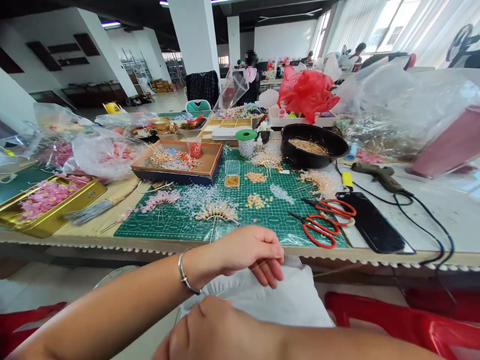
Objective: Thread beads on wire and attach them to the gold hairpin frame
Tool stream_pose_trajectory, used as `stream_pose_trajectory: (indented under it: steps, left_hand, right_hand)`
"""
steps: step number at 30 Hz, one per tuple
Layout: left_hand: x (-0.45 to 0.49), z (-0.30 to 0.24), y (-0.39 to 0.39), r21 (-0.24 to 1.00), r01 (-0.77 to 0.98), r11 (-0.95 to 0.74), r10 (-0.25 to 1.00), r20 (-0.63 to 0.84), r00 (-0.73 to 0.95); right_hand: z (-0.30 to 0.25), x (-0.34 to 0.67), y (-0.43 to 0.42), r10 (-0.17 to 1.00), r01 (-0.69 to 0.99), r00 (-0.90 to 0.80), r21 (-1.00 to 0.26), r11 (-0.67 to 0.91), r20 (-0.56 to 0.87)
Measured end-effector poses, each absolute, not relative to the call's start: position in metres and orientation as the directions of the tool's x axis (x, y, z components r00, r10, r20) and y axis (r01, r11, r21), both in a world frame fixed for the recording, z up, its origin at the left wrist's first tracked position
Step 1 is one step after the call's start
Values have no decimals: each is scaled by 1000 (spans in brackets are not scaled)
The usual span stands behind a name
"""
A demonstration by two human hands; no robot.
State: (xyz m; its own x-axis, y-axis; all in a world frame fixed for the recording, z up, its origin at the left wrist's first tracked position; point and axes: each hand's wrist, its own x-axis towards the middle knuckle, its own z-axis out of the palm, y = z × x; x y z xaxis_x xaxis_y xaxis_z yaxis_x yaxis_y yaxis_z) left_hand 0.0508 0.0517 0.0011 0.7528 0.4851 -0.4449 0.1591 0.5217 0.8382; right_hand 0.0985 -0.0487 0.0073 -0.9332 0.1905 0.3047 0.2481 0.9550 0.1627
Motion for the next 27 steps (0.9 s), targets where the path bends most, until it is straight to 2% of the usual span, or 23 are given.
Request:
stream_pose_trajectory:
  steps: [2, 5, 9, 14, 17, 20, 22, 27]
  left_hand:
    - [59, -5, 50, 791, 214, 573, 370, -483, 794]
    - [60, -9, 52, 739, 263, 620, 264, -512, 817]
    - [59, -8, 52, 717, 295, 631, 230, -536, 812]
    - [68, -5, 58, 782, 284, 555, 361, -534, 765]
    - [68, -1, 74, 855, 248, 456, 536, -486, 690]
    - [56, 10, 96, 939, 203, 278, 764, -344, 546]
    - [42, 21, 110, 971, 181, 155, 865, -222, 449]
    - [15, 42, 125, 987, 155, -52, 956, 4, 293]
  right_hand:
    - [1, 91, -44, 200, 224, -957, 101, 969, 210]
    - [-7, 90, -37, 170, 174, -981, 27, 984, 98]
    - [-18, 97, -32, 132, 131, -991, -20, 991, 34]
    - [-16, 107, -31, 147, 146, -983, -17, 989, 108]
    - [-7, 119, -37, 253, 264, -945, 24, 964, 209]
    - [-4, 142, -48, 419, 462, -851, 71, 884, 318]
    - [-3, 163, -54, 501, 566, -781, 84, 820, 372]
    - [4, 197, -60, 658, 764, -577, 34, 645, 484]
